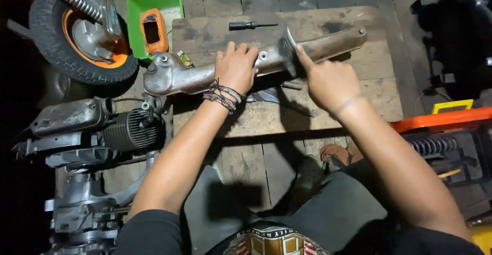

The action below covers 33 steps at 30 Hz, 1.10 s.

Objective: The person scrubs a long, rusty metal part with a wire brush while holding it steady on a wooden workbench. The person repeatedly scrubs different sections of the metal part to remove rust and debris.

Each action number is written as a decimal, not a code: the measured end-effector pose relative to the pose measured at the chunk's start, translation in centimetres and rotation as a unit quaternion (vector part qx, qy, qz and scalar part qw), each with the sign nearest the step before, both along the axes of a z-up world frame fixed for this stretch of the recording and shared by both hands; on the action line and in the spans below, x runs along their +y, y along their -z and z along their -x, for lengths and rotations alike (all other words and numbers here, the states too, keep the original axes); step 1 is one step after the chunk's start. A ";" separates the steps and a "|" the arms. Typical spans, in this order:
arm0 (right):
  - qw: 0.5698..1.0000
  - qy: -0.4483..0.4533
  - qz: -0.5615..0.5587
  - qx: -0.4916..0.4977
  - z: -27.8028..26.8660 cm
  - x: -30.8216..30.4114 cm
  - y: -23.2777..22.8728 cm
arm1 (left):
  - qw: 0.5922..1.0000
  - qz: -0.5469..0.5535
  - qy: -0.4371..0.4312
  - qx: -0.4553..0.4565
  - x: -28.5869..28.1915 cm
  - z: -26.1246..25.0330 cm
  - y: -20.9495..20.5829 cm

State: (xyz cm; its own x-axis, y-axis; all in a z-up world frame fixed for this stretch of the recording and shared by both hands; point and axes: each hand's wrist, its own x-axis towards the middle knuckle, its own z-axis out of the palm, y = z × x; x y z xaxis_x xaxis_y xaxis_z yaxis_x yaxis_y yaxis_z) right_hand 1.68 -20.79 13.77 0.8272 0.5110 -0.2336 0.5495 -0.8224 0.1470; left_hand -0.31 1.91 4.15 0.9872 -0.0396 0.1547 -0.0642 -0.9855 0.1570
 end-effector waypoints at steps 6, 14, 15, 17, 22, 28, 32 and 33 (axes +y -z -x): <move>1.000 0.000 -0.027 0.007 0.1 1.7 -0.2 | 1.000 -0.004 0.010 -0.007 -0.3 0.0 0.6; 0.996 0.039 0.034 0.069 1.7 -2.5 -4.4 | 1.000 0.001 -0.002 -0.005 0.0 0.0 0.8; 0.989 0.091 0.054 0.103 1.9 -3.2 -5.3 | 1.000 0.008 0.000 -0.003 -0.2 0.2 0.5; 0.987 0.108 0.009 0.117 0.5 -5.5 -2.6 | 1.000 0.006 -0.001 -0.010 0.0 0.1 0.8; 0.986 0.116 -0.022 0.115 0.9 -4.2 -2.5 | 1.000 0.002 -0.003 -0.017 -0.2 0.0 0.7; 0.998 0.036 0.011 0.049 0.0 -2.0 -0.3 | 1.000 -0.010 0.009 -0.022 -0.2 -0.1 0.8; 0.997 0.043 0.006 0.071 0.4 -3.3 -1.0 | 1.000 -0.017 0.009 -0.018 0.0 0.0 0.8; 0.994 0.055 0.004 0.095 0.7 -3.9 -1.3 | 1.000 -0.015 0.009 -0.013 0.1 0.2 0.7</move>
State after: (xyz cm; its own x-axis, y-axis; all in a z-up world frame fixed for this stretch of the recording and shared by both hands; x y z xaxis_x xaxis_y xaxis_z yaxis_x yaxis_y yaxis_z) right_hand 1.01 -24.65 15.04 0.8181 0.4178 -0.3952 0.4755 -0.8779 0.0563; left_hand -0.51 1.98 3.46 0.9820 -0.0621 0.1781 -0.0851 -0.9886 0.1245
